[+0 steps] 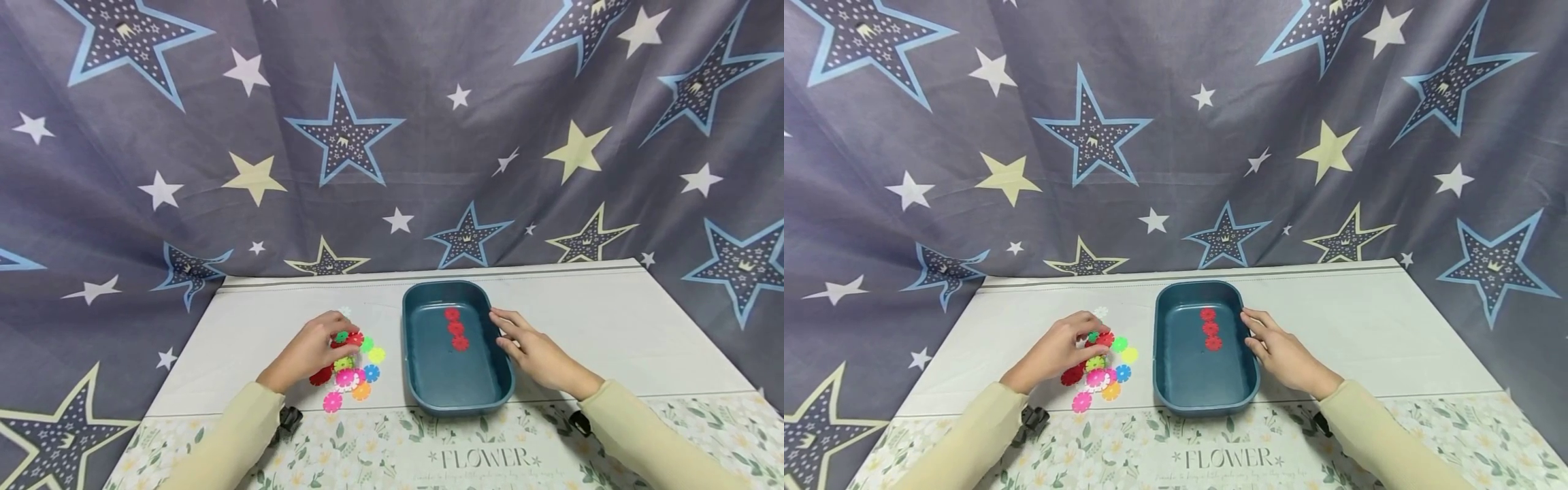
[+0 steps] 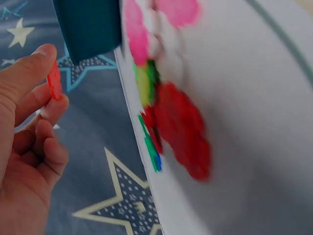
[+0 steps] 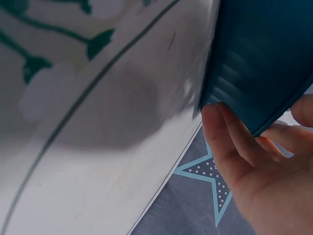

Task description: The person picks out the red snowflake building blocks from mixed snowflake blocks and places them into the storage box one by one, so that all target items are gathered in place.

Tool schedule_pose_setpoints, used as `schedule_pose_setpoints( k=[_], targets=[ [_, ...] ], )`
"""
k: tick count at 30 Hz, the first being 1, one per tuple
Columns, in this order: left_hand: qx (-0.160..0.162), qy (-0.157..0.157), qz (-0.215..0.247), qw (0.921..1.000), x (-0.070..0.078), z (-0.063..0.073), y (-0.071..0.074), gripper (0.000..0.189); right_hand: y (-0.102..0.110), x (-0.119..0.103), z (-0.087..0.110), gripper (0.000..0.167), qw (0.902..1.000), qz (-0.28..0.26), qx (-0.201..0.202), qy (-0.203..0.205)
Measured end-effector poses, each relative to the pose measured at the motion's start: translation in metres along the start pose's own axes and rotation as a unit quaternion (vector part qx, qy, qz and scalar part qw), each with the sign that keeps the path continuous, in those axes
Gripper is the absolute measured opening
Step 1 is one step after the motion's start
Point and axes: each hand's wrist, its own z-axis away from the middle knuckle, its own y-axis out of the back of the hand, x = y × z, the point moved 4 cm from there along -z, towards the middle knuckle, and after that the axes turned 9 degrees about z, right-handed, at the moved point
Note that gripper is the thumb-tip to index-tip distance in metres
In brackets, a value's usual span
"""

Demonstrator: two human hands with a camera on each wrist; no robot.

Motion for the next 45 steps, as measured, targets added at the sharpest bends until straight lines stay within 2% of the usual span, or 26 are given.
schedule_pose_setpoints(
  k=[7, 11, 19, 24, 30, 35, 40, 42, 45],
  targets=[
    [0.019, -0.062, 0.006, 0.9979, 0.023, -0.021, -0.008, 0.029, 0.001, -0.002, 0.000, 0.049, 1.0000, 0.003, 0.003, 0.000],
    [0.013, -0.090, 0.009, 0.9958, 0.041, -0.033, -0.017, 0.028, 0.001, -0.003, 0.000, 0.049, 1.0000, 0.005, 0.003, 0.000],
    [-0.044, -0.158, 0.000, 0.9865, 0.080, -0.062, -0.046, 0.030, 0.000, -0.002, 0.000, 0.049, 1.0000, 0.006, 0.001, -0.006],
    [-0.084, -0.181, -0.022, 0.9795, 0.096, -0.081, -0.068, 0.029, 0.000, -0.001, 0.000, 0.049, 0.9999, 0.014, 0.008, -0.001],
    [-0.149, -0.180, -0.051, 0.9710, 0.104, -0.097, -0.094, 0.026, 0.000, -0.001, -0.002, 0.049, 0.9999, 0.014, 0.006, 0.001],
    [-0.194, -0.160, -0.071, 0.9652, 0.103, -0.107, -0.114, 0.022, 0.000, -0.001, -0.002, 0.049, 0.9999, 0.012, 0.010, 0.005],
    [-0.249, -0.138, -0.095, 0.9540, 0.100, -0.111, -0.132, 0.015, -0.001, -0.001, -0.001, 0.049, 0.9999, 0.009, 0.007, 0.004],
    [-0.262, -0.133, -0.110, 0.9495, 0.098, -0.111, -0.137, 0.014, -0.001, 0.000, -0.001, 0.049, 1.0000, 0.006, 0.004, 0.003],
    [-0.266, -0.127, -0.129, 0.9469, 0.097, -0.112, -0.143, 0.014, -0.001, 0.002, 0.000, 0.049, 1.0000, 0.004, 0.002, 0.005]
  ],
)
